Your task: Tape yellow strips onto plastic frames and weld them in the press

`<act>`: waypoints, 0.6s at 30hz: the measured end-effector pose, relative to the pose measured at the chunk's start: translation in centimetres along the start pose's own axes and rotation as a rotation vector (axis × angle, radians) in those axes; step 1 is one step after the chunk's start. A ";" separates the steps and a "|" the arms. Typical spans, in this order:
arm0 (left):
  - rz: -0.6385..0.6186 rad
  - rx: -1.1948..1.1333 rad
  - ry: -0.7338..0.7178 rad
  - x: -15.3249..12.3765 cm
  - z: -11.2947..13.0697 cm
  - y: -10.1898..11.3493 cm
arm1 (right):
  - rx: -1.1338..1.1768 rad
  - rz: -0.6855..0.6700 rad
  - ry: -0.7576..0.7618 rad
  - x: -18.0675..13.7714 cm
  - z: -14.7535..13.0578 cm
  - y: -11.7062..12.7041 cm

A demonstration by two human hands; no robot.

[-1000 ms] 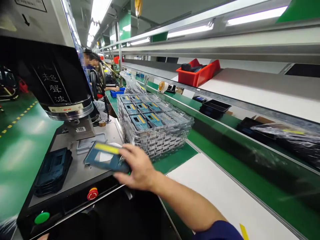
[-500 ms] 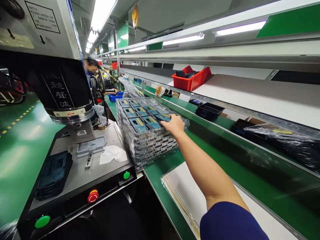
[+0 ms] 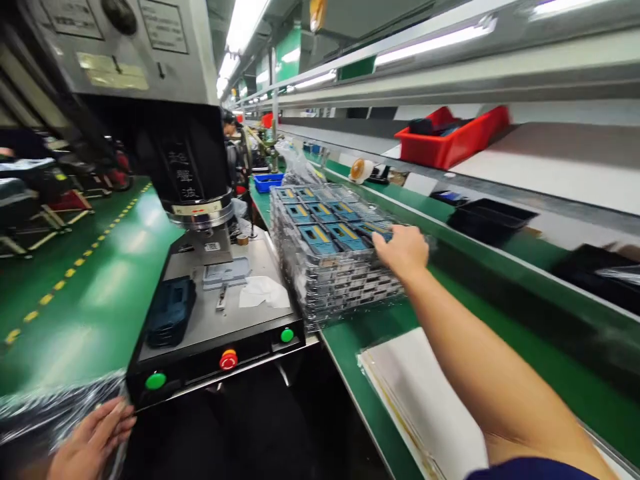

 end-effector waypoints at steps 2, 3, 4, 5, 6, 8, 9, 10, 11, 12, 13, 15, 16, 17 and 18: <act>0.022 0.002 -0.055 -1.0 2.4 -0.9 | -0.002 -0.039 0.032 0.2 -0.1 -0.4; 0.022 0.033 -0.094 -1.2 3.5 -1.3 | 0.001 -0.050 0.055 0.3 -0.1 -0.6; 0.033 0.062 -0.136 -1.4 4.6 -1.7 | 0.005 -0.057 0.073 0.2 -0.2 -0.6; 0.043 0.097 -0.181 -1.4 5.6 -2.1 | 0.014 -0.052 0.088 0.1 -0.2 -0.6; 0.058 0.147 -0.228 -1.4 6.6 -2.4 | 0.024 -0.035 0.098 -0.1 -0.2 -0.4; 0.105 0.298 -0.311 -1.4 8.6 -3.3 | 0.052 0.027 0.106 -0.9 0.0 0.3; 0.133 0.402 -0.343 -1.3 9.6 -3.8 | 0.070 0.065 0.103 -1.5 0.3 0.7; 0.163 0.514 -0.374 -1.2 10.7 -4.3 | 0.088 0.096 0.095 -2.1 0.7 1.1; 0.192 0.620 -0.406 -1.0 11.9 -4.9 | 0.103 0.118 0.084 -2.8 1.2 1.5; 0.207 0.715 -0.437 -0.8 13.1 -5.5 | 0.113 0.131 0.067 -3.5 1.9 1.8; 0.203 0.794 -0.461 -0.5 14.2 -6.2 | 0.116 0.138 0.049 -4.3 2.7 2.0; 0.158 0.934 -0.462 0.2 16.2 -7.2 | 0.098 0.136 0.002 -6.1 4.9 2.5; 0.125 0.995 -0.418 0.7 16.9 -7.7 | 0.078 0.108 -0.023 -7.1 6.1 2.7; 0.128 1.056 -0.363 1.1 17.4 -8.1 | 0.053 0.052 -0.048 -8.3 7.4 2.8; 0.159 1.027 -0.305 1.4 17.7 -8.6 | 0.025 -0.025 -0.077 -9.5 8.9 2.8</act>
Point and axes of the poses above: each hand's wrist, its own x-axis towards the middle knuckle, its own y-axis out of the back of the hand, z = x × y, the point moved 3 cm from there along x, towards the middle knuckle, and after that the axes turned 11 degrees about y, right-handed, at the moved point
